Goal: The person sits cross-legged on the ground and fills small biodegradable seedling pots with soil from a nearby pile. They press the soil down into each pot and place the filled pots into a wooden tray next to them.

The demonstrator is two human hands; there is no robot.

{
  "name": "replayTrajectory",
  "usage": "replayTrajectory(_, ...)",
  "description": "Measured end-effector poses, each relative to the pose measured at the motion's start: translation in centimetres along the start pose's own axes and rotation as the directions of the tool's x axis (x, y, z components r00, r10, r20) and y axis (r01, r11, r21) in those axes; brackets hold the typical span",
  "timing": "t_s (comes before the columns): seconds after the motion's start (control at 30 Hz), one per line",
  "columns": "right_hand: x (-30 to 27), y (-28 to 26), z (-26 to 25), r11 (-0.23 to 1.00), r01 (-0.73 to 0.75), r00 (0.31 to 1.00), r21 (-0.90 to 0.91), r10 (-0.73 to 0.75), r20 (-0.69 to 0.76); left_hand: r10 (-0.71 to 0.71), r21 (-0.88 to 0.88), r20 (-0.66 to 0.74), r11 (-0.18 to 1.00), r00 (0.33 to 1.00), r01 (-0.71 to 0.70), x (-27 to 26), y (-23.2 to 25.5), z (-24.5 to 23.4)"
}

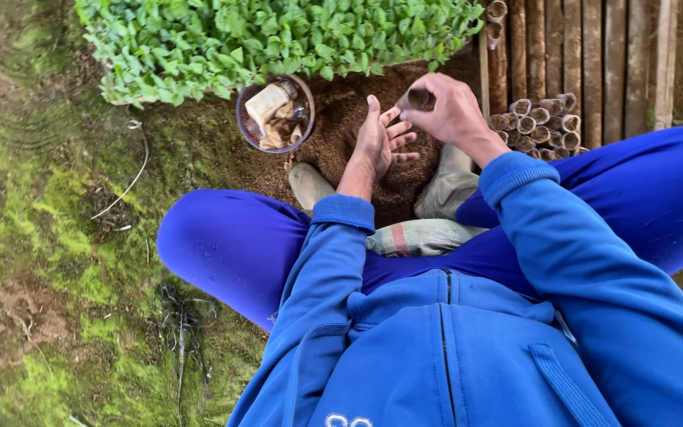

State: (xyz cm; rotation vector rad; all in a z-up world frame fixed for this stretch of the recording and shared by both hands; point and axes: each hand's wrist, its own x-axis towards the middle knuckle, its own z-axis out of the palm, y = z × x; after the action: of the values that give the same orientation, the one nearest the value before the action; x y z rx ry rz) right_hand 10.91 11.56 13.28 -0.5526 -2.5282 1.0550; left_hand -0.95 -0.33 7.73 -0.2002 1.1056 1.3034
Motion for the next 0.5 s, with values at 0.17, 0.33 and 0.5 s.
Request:
replayTrajectory(0.17, 0.2, 8.5, 0.9, 0.957, -0.291, 0.935, 0.012, 0.287, -0.208, -0.052, 0.259, -0.117, 0.962, 0.992, 0.081, 0.0, -1.2, 0.9)
replayTrajectory(0.33, -0.6, 15.8, 1.0, 0.660, -0.743, 0.599, 0.112, 0.730, -0.327, -0.051, 0.267, -0.141, 0.960, 0.989, 0.088, -1.0, -0.1, 1.6)
replayTrajectory(0.5, -0.3, 20.4, 1.3, 0.413, -0.876, 0.313, 0.248, 0.879, -0.359, -0.062, 0.249, -0.181, 0.963, 0.981, 0.107, 0.8, -0.2, 1.1)
